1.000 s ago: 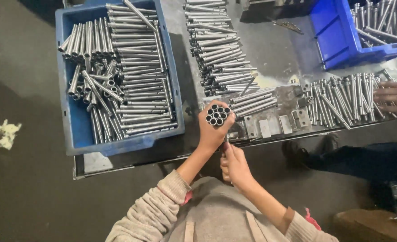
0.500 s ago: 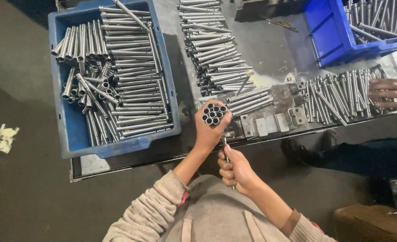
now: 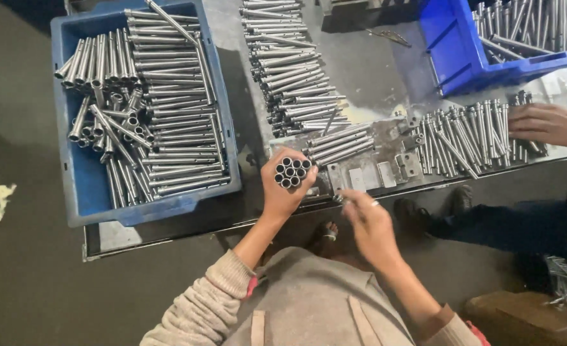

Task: Assembling small metal tubes into a circular jig on a fabrication floor.

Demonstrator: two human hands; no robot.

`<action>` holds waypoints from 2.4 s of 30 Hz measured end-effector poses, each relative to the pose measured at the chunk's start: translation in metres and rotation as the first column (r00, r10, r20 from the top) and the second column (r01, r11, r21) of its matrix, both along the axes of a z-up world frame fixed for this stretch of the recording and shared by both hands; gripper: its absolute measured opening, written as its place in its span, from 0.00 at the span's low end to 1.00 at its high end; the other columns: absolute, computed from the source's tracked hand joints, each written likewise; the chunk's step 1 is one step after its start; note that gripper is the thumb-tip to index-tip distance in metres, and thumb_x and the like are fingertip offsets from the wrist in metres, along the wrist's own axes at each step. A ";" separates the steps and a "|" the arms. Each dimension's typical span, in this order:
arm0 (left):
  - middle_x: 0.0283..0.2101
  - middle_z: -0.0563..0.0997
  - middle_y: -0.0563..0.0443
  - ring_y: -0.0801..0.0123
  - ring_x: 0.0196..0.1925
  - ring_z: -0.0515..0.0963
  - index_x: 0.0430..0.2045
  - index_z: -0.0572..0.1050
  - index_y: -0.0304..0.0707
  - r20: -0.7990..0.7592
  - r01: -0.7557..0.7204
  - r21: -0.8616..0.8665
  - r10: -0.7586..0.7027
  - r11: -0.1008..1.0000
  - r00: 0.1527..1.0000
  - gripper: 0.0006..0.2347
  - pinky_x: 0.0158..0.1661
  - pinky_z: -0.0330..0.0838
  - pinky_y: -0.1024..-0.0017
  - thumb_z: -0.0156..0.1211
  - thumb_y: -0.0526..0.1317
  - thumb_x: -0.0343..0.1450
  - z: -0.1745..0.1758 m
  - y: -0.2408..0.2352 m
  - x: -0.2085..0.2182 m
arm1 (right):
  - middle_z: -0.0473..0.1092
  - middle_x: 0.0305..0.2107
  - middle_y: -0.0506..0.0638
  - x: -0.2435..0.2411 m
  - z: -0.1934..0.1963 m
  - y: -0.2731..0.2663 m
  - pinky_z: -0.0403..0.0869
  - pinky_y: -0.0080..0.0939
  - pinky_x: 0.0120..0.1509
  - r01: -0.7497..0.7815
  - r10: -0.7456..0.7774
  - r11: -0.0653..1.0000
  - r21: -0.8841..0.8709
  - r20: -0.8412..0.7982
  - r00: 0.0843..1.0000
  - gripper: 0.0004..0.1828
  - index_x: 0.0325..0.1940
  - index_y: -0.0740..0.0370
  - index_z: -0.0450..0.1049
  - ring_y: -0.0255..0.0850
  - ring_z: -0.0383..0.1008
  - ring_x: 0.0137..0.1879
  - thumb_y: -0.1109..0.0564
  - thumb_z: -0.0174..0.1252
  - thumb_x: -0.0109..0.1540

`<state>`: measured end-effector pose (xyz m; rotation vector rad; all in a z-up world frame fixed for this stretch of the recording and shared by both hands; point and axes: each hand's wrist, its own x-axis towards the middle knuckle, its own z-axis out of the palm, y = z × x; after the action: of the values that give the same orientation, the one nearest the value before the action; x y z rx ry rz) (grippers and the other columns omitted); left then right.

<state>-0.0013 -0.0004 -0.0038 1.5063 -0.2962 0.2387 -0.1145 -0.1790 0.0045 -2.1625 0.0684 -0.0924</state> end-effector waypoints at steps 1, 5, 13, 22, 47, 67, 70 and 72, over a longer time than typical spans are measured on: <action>0.28 0.82 0.51 0.65 0.31 0.81 0.27 0.78 0.42 -0.003 -0.002 0.004 0.002 1.000 1.000 0.07 0.38 0.75 0.69 0.72 0.39 0.64 -0.002 0.003 -0.001 | 0.78 0.34 0.60 0.010 -0.010 -0.011 0.76 0.51 0.44 -0.002 0.002 1.000 0.004 -0.003 1.000 0.15 0.55 0.57 0.77 0.54 0.78 0.36 0.63 0.53 0.66; 0.28 0.83 0.50 0.66 0.32 0.82 0.28 0.79 0.41 -0.013 -0.001 0.042 0.001 0.999 1.000 0.08 0.39 0.76 0.69 0.75 0.38 0.62 0.002 -0.005 0.001 | 0.70 0.39 0.45 0.036 -0.036 -0.054 0.68 0.46 0.53 -0.059 0.173 0.903 -0.426 0.234 0.957 0.08 0.49 0.47 0.78 0.47 0.71 0.45 0.53 0.58 0.66; 0.29 0.85 0.45 0.67 0.33 0.83 0.29 0.80 0.38 -0.015 -0.095 0.065 0.096 0.993 0.995 0.08 0.40 0.76 0.65 0.73 0.40 0.65 -0.007 -0.006 -0.005 | 0.68 0.38 0.45 0.050 -0.030 -0.067 0.66 0.46 0.53 -0.322 0.416 0.826 -0.463 0.115 0.902 0.06 0.45 0.49 0.75 0.47 0.70 0.47 0.49 0.55 0.67; 0.25 0.85 0.49 0.67 0.30 0.84 0.26 0.81 0.40 0.024 -0.169 0.037 0.168 0.985 0.986 0.05 0.39 0.77 0.70 0.71 0.39 0.67 0.016 -0.016 -0.007 | 0.68 0.47 0.60 0.083 -0.042 -0.205 0.60 0.53 0.63 0.391 -0.125 0.792 -0.469 0.502 0.856 0.14 0.56 0.67 0.75 0.55 0.64 0.60 0.70 0.60 0.66; 0.30 0.86 0.44 0.67 0.32 0.86 0.33 0.81 0.34 -0.085 -0.034 -0.179 0.019 0.983 0.996 0.05 0.36 0.79 0.71 0.66 0.35 0.68 0.003 -0.002 -0.006 | 0.48 0.15 0.38 -0.003 -0.026 0.077 0.49 0.28 0.10 0.406 0.213 0.573 0.712 -0.607 0.765 0.20 0.41 0.62 0.66 0.26 0.46 0.13 0.45 0.38 0.74; 0.29 0.87 0.55 0.63 0.35 0.87 0.36 0.83 0.45 0.002 0.019 0.078 -0.019 0.997 1.000 0.06 0.40 0.78 0.70 0.67 0.38 0.67 0.007 -0.003 -0.005 | 0.73 0.20 0.53 0.017 -0.011 -0.020 0.73 0.46 0.38 -0.046 0.049 0.998 -0.043 0.061 0.997 0.10 0.47 0.58 0.78 0.49 0.74 0.27 0.62 0.52 0.66; 0.28 0.87 0.53 0.63 0.33 0.87 0.35 0.83 0.43 0.039 -0.016 0.095 0.012 0.995 0.999 0.06 0.38 0.78 0.69 0.68 0.38 0.67 0.006 -0.006 -0.002 | 0.71 0.38 0.49 0.042 -0.027 -0.051 0.70 0.47 0.56 0.099 0.038 0.927 -0.362 0.352 0.935 0.11 0.48 0.52 0.80 0.49 0.74 0.49 0.59 0.66 0.61; 0.28 0.86 0.48 0.58 0.32 0.87 0.35 0.82 0.40 0.035 0.006 0.077 -0.009 0.997 0.999 0.06 0.37 0.78 0.67 0.66 0.38 0.68 0.010 -0.005 0.001 | 0.71 0.37 0.48 0.042 -0.035 -0.058 0.70 0.48 0.51 -0.246 0.348 0.864 -0.439 0.169 0.922 0.05 0.43 0.51 0.78 0.49 0.73 0.45 0.53 0.61 0.63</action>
<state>-0.0003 -0.0058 0.0067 1.5779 -0.3422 0.2507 -0.0725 -0.2371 -0.0307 -2.5353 -0.4715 -0.2071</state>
